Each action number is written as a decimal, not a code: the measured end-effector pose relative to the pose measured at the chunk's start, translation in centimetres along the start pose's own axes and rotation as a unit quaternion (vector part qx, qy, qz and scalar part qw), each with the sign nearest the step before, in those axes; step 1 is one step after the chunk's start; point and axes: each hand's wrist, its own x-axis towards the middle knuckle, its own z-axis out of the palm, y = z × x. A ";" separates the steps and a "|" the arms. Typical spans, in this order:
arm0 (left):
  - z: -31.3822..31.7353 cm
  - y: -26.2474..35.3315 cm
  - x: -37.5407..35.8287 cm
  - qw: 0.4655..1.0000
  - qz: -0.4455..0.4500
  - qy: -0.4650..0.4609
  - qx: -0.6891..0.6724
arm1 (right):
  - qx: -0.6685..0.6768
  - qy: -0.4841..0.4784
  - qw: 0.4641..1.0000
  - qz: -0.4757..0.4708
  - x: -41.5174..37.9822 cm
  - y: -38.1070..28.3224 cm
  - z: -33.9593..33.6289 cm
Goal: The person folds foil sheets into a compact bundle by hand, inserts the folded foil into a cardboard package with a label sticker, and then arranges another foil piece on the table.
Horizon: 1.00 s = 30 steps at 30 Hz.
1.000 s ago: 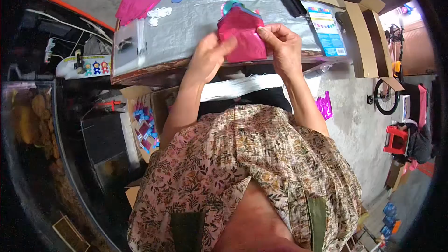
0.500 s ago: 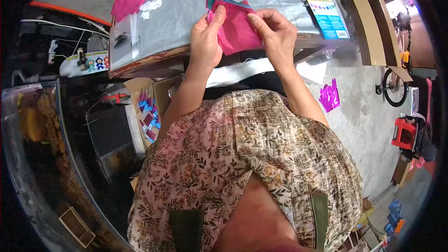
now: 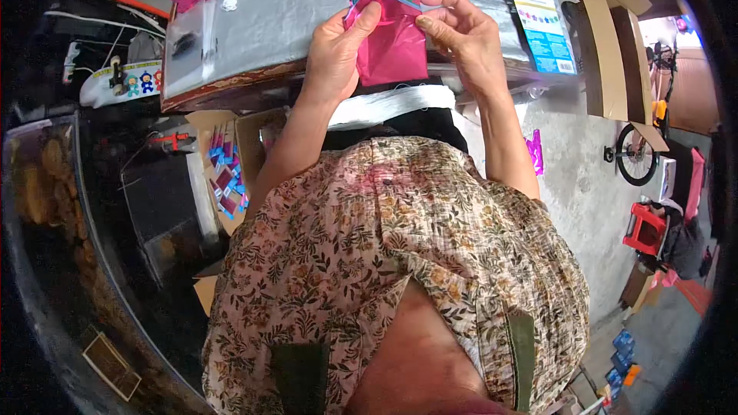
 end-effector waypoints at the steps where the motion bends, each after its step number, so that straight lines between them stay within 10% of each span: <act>1: 0.0 0.1 0.0 1.000 -0.008 0.003 0.004 | -0.016 -0.018 0.999 0.024 0.3 0.0 -0.4; 23: -5.8 4.3 2.8 0.960 -0.014 0.031 0.279 | -0.070 -0.065 0.995 0.008 5.3 1.1 0.4; 30: -6.0 5.5 6.3 0.931 0.199 -0.048 0.302 | -0.192 -0.094 0.968 -0.135 8.9 1.5 0.0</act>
